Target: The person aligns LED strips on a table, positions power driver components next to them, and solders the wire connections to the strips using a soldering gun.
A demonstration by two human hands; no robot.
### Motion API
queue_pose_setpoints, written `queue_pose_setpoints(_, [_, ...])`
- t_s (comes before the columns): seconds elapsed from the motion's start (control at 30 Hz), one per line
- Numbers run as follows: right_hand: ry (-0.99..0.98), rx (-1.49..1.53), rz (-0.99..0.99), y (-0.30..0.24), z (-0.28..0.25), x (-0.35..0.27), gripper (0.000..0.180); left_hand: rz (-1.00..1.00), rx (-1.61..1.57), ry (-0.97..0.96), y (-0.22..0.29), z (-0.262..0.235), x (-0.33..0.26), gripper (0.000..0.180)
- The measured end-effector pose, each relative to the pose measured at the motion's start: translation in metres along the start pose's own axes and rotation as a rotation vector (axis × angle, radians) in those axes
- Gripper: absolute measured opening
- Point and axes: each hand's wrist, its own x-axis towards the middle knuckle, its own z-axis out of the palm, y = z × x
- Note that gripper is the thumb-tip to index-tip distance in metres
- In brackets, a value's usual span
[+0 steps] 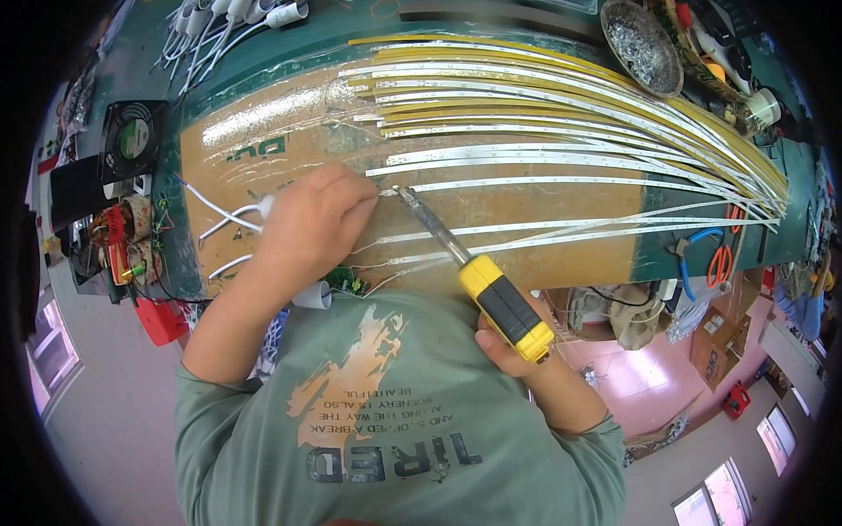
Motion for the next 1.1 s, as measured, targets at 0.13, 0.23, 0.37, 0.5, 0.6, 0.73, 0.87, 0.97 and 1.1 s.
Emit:
queue_pose_setpoints(0.13, [-0.017, -0.017, -0.010, 0.0000, 0.0011, 0.0014, 0.024, -0.093, -0.010, -0.023, 0.0030, -0.0026, 0.0007, 0.005])
queue_pose_setpoints(0.23, [-0.013, -0.040, -0.037, 0.0016, 0.0014, 0.0012, 0.024, -0.124, -0.016, -0.027, 0.0035, -0.0016, 0.0032, 0.004])
queue_pose_setpoints(0.37, [-0.012, -0.074, -0.040, 0.0012, 0.0028, 0.0012, 0.025, -0.109, -0.022, -0.006, 0.0035, -0.0010, 0.0032, 0.004])
queue_pose_setpoints(0.5, [-0.010, -0.088, -0.054, 0.0025, 0.0037, 0.0017, 0.026, -0.078, -0.011, -0.011, 0.0033, -0.0022, 0.0038, 0.004])
queue_pose_setpoints(0.6, [-0.035, -0.105, -0.050, 0.0025, 0.0027, 0.0026, 0.026, -0.060, -0.014, -0.012, 0.0024, -0.0029, 0.0048, 0.005])
queue_pose_setpoints(0.73, [-0.009, -0.071, -0.068, 0.0021, 0.0048, 0.0034, 0.024, -0.075, -0.011, -0.033, 0.0043, -0.0039, 0.0065, 0.005])
queue_pose_setpoints(0.87, [-0.026, -0.092, 0.001, 0.0054, 0.0028, -0.0001, 0.022, -0.097, -0.010, -0.057, 0.0060, -0.0048, 0.0072, 0.005])
queue_pose_setpoints(0.97, [-0.020, -0.107, 0.004, 0.0052, 0.0032, -0.0003, 0.021, -0.103, 0.007, -0.066, 0.0063, -0.0037, 0.0081, 0.006])
queue_pose_setpoints(1.1, [-0.030, -0.011, -0.002, 0.0089, 0.0027, -0.0025, 0.020, -0.109, 0.008, -0.065, 0.0074, -0.0052, 0.0082, 0.006])
